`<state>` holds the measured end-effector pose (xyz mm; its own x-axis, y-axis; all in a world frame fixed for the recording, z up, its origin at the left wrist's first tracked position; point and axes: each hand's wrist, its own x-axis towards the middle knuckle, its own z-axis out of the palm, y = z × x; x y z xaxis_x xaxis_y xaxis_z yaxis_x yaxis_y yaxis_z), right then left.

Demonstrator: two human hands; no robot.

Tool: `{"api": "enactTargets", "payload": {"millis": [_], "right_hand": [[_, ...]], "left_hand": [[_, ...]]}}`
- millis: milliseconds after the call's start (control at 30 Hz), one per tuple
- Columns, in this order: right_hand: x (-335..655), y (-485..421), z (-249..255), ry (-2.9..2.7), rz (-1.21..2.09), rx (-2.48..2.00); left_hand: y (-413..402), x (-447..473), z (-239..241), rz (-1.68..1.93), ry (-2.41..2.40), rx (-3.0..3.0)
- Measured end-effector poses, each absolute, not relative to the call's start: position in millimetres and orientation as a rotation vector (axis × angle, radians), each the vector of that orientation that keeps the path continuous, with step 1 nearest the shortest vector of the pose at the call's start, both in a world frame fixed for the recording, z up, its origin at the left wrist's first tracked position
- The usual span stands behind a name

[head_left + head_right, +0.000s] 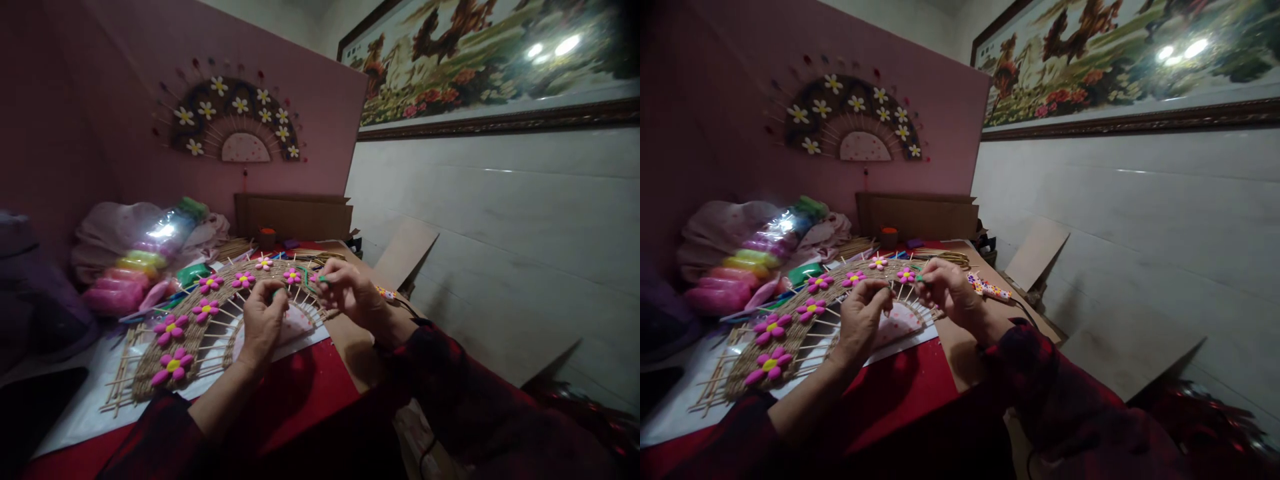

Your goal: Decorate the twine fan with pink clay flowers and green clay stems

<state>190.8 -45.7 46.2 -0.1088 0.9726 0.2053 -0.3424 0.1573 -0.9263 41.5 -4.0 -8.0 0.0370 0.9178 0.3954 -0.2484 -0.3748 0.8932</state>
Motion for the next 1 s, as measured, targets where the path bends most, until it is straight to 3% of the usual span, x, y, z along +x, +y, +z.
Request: {"api": "enactTargets", "payload": {"millis": [200, 633, 833, 1000], "right_hand": [[225.4, -17.4, 58.0, -1.233, 1.015, -0.676], [255.7, 10.4, -7.3, -1.167, 0.73, -0.803], [253.5, 6.1, -7.8, -1.315, 0.603, -0.875], [256.5, 5.8, -7.8, -1.289, 0.535, -0.857]], "left_hand": [[-4.5, 35.8, -7.0, 1.457, 0.735, 1.531], [-7.2, 35.7, -4.2, 1.488, 0.793, 1.559], [-5.1, 16.4, 29.7, 1.461, 0.811, 1.54], [31.2, -46.2, 72.6, 1.583, 1.224, 1.899]]}}
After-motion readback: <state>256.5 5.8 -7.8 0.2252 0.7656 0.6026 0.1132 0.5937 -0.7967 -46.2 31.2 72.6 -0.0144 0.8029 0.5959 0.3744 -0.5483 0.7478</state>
